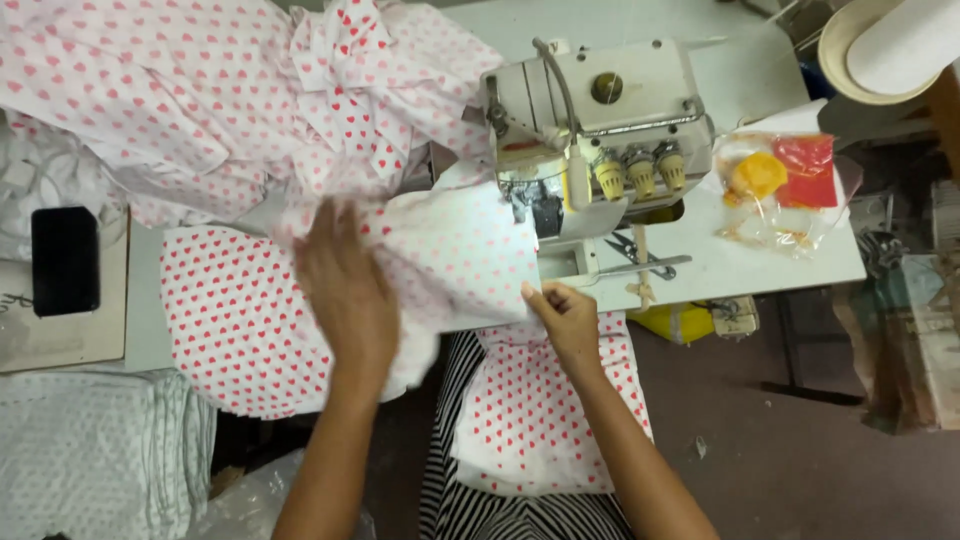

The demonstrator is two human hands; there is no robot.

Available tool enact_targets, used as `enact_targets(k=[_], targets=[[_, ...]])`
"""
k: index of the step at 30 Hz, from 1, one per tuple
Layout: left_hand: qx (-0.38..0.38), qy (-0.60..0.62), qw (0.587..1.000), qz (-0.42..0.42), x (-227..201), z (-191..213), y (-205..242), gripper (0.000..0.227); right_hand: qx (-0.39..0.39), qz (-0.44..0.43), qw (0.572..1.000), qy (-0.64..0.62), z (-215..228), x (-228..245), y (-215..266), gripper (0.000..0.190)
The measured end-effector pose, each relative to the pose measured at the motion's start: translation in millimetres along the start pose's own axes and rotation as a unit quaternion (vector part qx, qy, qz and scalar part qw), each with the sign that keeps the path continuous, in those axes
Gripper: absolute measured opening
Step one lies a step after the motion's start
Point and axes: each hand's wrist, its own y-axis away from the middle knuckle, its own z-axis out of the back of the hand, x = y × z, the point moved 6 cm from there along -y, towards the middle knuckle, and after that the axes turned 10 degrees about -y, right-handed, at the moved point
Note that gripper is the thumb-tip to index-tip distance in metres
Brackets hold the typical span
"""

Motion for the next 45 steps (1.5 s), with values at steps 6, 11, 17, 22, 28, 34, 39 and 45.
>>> enact_targets(k=[6, 11, 17, 22, 28, 34, 39, 45], targets=[[-0.041, 0.168, 0.980, -0.101, -117.9, -48.5, -4.7, 0.057, -0.019, -0.029, 0.999, 0.002, 7.9, -1.8, 27.5, 0.014], [-0.027, 0.100, 0.993, -0.064, -108.9, -102.1, -46.7, 0.058, -0.019, -0.030, 0.999, -0.037, -9.1, 29.7, 10.7, 0.016], [0.001, 0.093, 0.993, -0.066, -90.2, -134.0, -103.4, 0.064, -0.002, -0.004, 0.994, -0.105, -29.6, 23.0, -43.8, 0.018], [-0.013, 0.095, 0.995, -0.020, -61.3, -161.1, -137.0, 0.058, -0.052, 0.026, 0.997, -0.054, -29.2, 23.6, -54.3, 0.045], [-0.079, 0.096, 0.986, 0.108, -14.6, -115.2, -116.5, 0.057, -0.048, 0.035, 0.998, 0.010, -2.0, 25.5, -28.1, 0.043], [0.338, 0.475, 0.783, 0.218, 66.7, -146.9, -66.4, 0.055, -0.045, -0.001, 0.997, 0.055, 67.8, 17.7, 21.7, 0.041], [0.039, 0.268, 0.958, 0.095, 88.6, 20.6, -162.7, 0.041, 0.003, -0.097, 0.995, 0.019, 68.4, 5.5, 36.0, 0.047], [-0.012, 0.112, 0.989, 0.094, 78.9, -38.8, -155.6, 0.038, 0.105, -0.053, 0.992, 0.044, 25.3, 11.3, 39.6, 0.046]])
